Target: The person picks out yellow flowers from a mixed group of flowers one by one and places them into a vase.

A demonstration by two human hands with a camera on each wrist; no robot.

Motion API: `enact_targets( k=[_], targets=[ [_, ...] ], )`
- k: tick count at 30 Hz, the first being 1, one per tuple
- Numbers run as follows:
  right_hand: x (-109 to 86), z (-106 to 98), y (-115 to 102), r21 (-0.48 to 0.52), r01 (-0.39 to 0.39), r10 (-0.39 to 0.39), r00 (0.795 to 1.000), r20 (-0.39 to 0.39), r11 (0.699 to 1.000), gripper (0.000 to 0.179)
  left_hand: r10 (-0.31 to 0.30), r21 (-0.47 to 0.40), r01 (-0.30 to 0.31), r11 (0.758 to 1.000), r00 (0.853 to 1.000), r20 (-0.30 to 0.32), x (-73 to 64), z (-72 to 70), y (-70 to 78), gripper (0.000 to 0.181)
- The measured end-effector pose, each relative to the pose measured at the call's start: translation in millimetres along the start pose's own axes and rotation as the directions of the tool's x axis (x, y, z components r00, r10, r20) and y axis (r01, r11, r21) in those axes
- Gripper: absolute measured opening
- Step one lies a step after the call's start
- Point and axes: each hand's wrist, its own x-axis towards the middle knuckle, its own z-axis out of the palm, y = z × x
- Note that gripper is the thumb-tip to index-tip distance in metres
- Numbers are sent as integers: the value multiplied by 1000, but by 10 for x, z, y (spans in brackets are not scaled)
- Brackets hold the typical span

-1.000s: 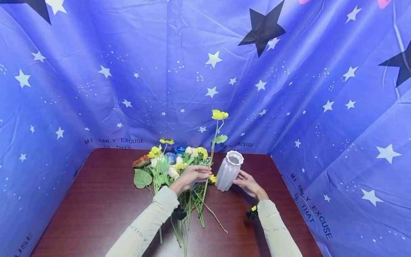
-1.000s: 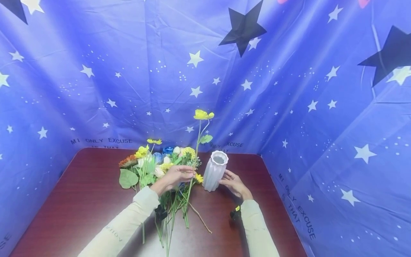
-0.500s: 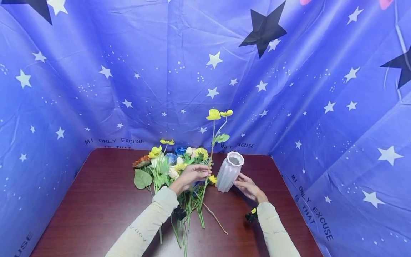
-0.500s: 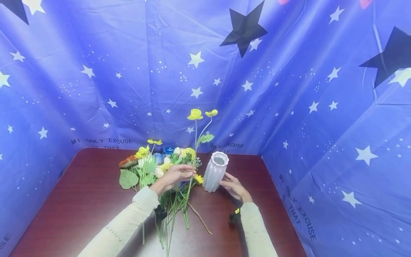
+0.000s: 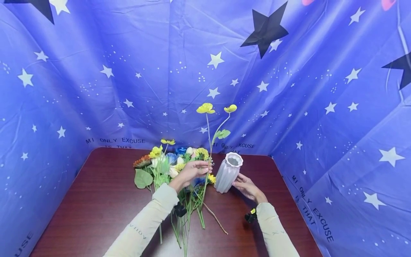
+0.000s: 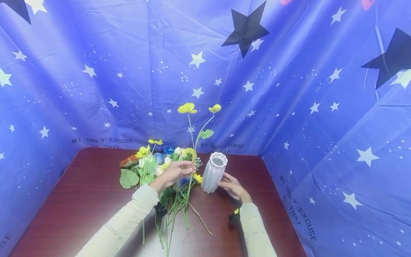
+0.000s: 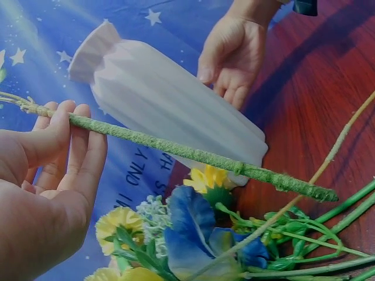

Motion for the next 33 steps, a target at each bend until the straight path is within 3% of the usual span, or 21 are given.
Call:
enact_targets(
  k=[12, 21, 33],
  targets=[
    [1, 5, 33, 7, 16, -16, 1000, -1, 1000, 80, 37, 9, -37, 999, 999, -16, 49, 56, 232, 36],
    [12, 16, 50, 11, 9, -9, 1000, -15, 1000, 78, 95, -10, -95, 995, 995, 12, 77, 76, 448, 36],
    [15, 37, 8, 3, -2, 2, 999, -42, 1000, 74, 120, -49, -118, 992, 992, 27, 114, 68, 752, 39]
  ],
)
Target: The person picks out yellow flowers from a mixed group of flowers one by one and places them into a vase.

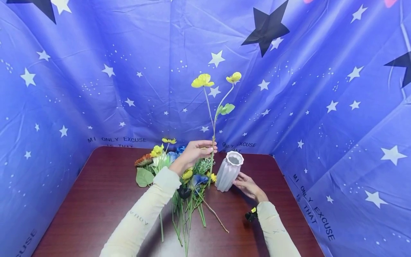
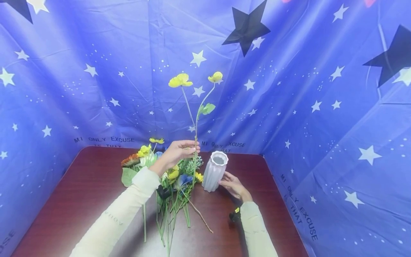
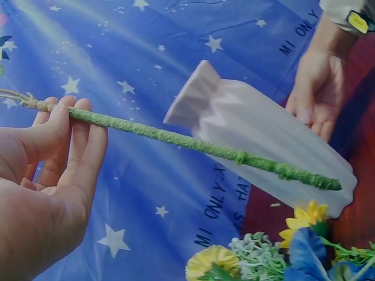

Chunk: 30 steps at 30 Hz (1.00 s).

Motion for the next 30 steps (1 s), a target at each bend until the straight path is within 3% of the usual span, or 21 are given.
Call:
enact_targets(
  k=[13, 20, 30],
  targets=[
    [-4, -16, -20, -5, 1, -1, 1000, 13, 1000, 74, -10, 20, 8, 1000, 993, 114, 54, -68, 316, 39],
    [-3, -15, -7, -9, -1, 1, 1000, 15, 1000, 76, 10, 83, -20, 996, 993, 120, 69, -34, 522, 38],
    [-5, -17, 9, -11, 18, -18, 999, 31, 1000, 76, 72, 50, -79, 996, 989, 130, 86, 62, 725, 35]
  ],
)
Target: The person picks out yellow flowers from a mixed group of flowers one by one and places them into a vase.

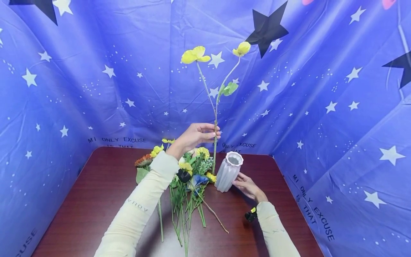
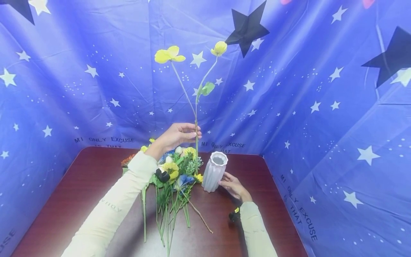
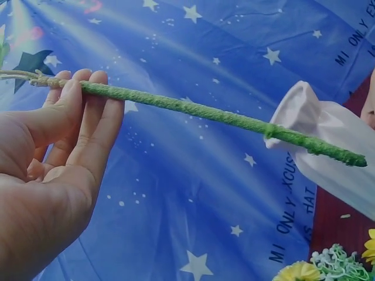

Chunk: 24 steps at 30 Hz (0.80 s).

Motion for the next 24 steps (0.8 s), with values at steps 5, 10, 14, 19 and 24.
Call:
enact_targets(
  k=[5, 10, 14, 19, 24],
  targets=[
    [-19, 7, -18, 14, -5, 5, 1000, 6, 1000, 79, 47, -47, -48, 998, 999, -17, 22, 39, 49, 36],
    [-17, 0, -15, 17, 3, -3, 1000, 3, 1000, 79, 88, -94, -92, 991, 995, -51, 44, 91, 107, 36],
    [-4, -9, 0, 9, 7, -7, 1000, 7, 1000, 77, 115, -113, -121, 986, 991, -65, 66, 128, 143, 35],
    [-3, -2, 0, -2, 9, -9, 1000, 9, 1000, 78, 137, -121, -146, 982, 987, -79, 93, 175, 164, 35],
    [-14, 5, -4, -1, -2, 2, 1000, 1, 1000, 77, 148, -150, -163, 975, 983, -108, 121, 235, 162, 36]
  ],
)
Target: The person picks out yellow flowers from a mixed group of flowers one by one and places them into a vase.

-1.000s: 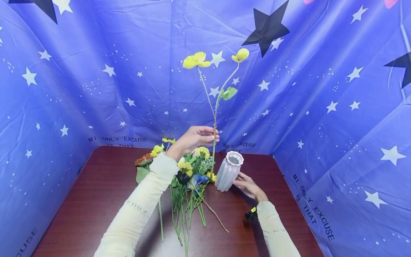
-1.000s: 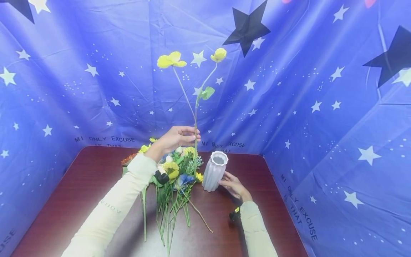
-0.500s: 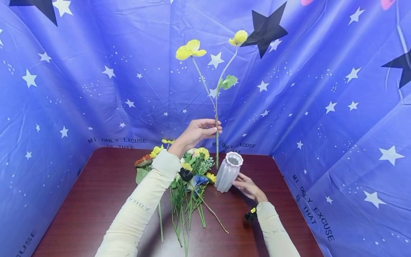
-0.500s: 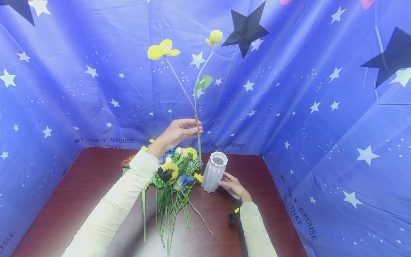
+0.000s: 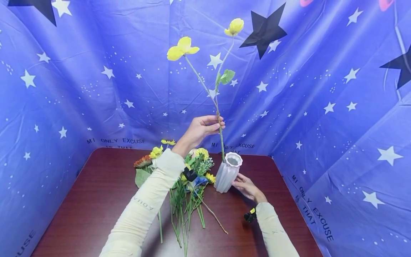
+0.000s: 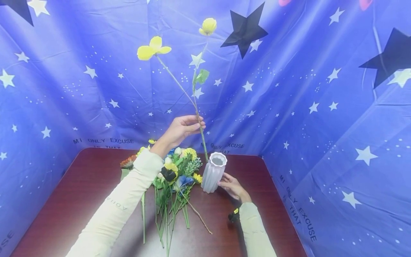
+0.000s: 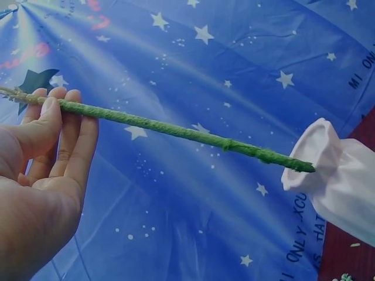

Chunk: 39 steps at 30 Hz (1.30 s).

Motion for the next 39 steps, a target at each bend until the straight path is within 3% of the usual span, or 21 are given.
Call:
enact_targets(
  k=[9, 17, 21, 27, 39],
  targets=[
    [-1, -6, 8, 10, 0, 0, 1000, 13, 1000, 79, 36, -80, -38, 996, 999, -18, 20, 65, -70, 27],
    [-3, -7, 14, 19, 2, -2, 1000, 2, 1000, 77, 64, -108, -65, 992, 998, -12, 38, 90, -157, 37],
    [-4, -6, 10, 23, 2, -2, 1000, 1, 1000, 77, 56, -99, -58, 993, 998, -21, 43, 105, -203, 28],
    [-15, -3, -7, 18, -9, 9, 1000, -1, 1000, 77, 29, -67, -30, 997, 999, -21, 45, 130, -286, 36],
    [-19, 4, -21, 36, -6, 6, 1000, -4, 999, 78, -5, 46, 4, 999, 1000, 9, 67, 152, -360, 33]
  ],
)
